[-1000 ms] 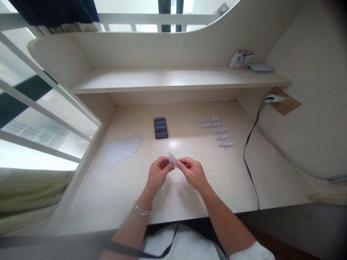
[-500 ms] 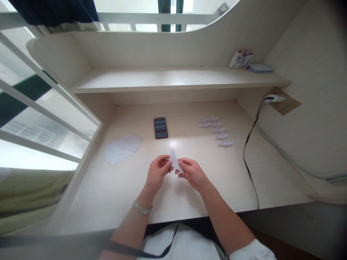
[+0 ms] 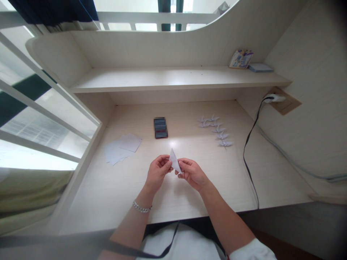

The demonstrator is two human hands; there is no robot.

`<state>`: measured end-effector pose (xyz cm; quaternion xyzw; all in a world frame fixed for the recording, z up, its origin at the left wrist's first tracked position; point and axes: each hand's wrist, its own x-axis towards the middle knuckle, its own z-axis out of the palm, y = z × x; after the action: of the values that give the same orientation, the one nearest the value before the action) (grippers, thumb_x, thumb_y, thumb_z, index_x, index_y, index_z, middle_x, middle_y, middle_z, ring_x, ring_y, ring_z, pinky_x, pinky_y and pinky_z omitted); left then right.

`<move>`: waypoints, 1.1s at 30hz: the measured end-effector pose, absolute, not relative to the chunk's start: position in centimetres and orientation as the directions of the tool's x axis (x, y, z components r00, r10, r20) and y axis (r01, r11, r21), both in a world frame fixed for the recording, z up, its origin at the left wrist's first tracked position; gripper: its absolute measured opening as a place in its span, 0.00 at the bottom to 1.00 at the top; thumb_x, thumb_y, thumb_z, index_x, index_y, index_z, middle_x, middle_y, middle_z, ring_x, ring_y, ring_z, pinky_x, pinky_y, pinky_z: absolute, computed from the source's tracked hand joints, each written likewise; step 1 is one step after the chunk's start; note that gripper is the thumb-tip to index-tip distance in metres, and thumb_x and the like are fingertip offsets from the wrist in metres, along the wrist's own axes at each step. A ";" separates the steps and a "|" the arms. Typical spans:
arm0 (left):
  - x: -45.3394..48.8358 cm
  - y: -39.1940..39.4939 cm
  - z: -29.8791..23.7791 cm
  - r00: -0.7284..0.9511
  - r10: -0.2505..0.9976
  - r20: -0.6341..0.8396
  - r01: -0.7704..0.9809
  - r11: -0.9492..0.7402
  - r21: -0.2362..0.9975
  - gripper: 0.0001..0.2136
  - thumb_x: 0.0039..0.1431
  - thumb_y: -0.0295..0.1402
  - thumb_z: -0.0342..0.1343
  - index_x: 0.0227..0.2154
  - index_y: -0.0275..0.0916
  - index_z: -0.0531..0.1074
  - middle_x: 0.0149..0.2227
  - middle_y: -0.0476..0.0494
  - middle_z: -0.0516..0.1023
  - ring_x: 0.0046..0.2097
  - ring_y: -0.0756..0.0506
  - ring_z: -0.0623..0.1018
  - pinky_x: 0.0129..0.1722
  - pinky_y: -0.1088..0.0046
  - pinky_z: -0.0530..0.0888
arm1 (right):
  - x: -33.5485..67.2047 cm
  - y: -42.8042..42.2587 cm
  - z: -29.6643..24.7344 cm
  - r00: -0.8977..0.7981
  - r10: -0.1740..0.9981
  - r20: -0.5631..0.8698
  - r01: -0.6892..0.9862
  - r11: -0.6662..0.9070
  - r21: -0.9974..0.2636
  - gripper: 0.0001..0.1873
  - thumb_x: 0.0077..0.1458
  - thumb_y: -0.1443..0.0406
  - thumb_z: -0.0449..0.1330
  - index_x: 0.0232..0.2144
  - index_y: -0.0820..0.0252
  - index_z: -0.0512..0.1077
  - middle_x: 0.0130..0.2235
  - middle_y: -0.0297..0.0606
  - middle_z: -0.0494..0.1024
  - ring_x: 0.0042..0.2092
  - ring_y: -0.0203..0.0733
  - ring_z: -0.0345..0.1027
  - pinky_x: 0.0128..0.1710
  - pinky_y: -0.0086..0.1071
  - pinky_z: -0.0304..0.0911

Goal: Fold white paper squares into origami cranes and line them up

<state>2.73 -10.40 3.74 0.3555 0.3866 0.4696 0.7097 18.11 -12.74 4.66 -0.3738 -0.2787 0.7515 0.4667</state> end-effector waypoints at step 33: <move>2.9 -10.4 3.2 0.200 0.961 -0.191 -0.249 0.238 0.939 0.13 0.43 0.34 0.64 0.34 0.34 0.73 0.30 0.43 0.77 0.29 0.50 0.74 0.30 0.73 0.70 | 18.0 -12.5 4.4 -0.099 0.976 -0.193 -0.092 -0.202 -0.975 0.13 0.46 0.61 0.60 0.36 0.59 0.74 0.31 0.37 0.76 0.27 0.35 0.68 0.27 0.31 0.65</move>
<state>2.89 -10.37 3.16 0.4110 0.4333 0.4606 0.6567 18.04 -12.46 4.38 -0.4983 -0.4437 0.5937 0.4498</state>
